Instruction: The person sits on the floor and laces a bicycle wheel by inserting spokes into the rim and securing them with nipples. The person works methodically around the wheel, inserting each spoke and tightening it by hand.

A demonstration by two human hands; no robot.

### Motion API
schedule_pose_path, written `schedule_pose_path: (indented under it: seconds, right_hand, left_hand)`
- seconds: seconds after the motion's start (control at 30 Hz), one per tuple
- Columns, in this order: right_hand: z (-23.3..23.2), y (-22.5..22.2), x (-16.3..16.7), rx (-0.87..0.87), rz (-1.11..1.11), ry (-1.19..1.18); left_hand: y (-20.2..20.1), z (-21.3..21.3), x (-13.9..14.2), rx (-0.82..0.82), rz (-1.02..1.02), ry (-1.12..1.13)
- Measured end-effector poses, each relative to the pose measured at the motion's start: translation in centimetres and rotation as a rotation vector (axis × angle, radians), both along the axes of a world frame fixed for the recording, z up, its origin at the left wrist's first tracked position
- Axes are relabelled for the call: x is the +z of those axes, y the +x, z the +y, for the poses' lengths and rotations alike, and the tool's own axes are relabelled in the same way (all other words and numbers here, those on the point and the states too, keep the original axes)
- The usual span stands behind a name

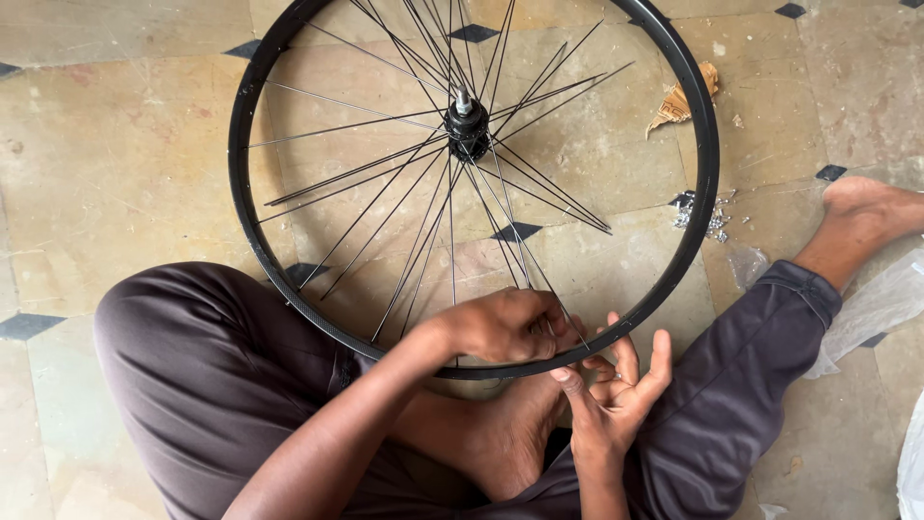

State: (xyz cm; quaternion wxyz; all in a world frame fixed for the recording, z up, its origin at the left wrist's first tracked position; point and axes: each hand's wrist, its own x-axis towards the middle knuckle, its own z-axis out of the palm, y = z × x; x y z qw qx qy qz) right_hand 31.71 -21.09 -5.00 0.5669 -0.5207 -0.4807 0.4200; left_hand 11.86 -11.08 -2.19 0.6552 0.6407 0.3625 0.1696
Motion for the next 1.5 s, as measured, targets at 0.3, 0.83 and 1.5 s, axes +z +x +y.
schedule_pose_path:
  seconds: [0.3,0.83,1.5]
  right_hand:
    - [0.1,-0.3,-0.1,0.028,-0.101,0.070]
    - [0.5,0.8,-0.5,0.055,0.070,-0.085]
    - [0.4,0.8,-0.3,0.060,0.154,-0.026]
  left_hand:
    - [-0.7,0.4,-0.8,-0.124,-0.215,-0.032]
    - [0.5,0.2,-1.8,-0.018,0.101,0.157]
    - [0.0,-1.2,-1.5,0.033,0.092,0.220]
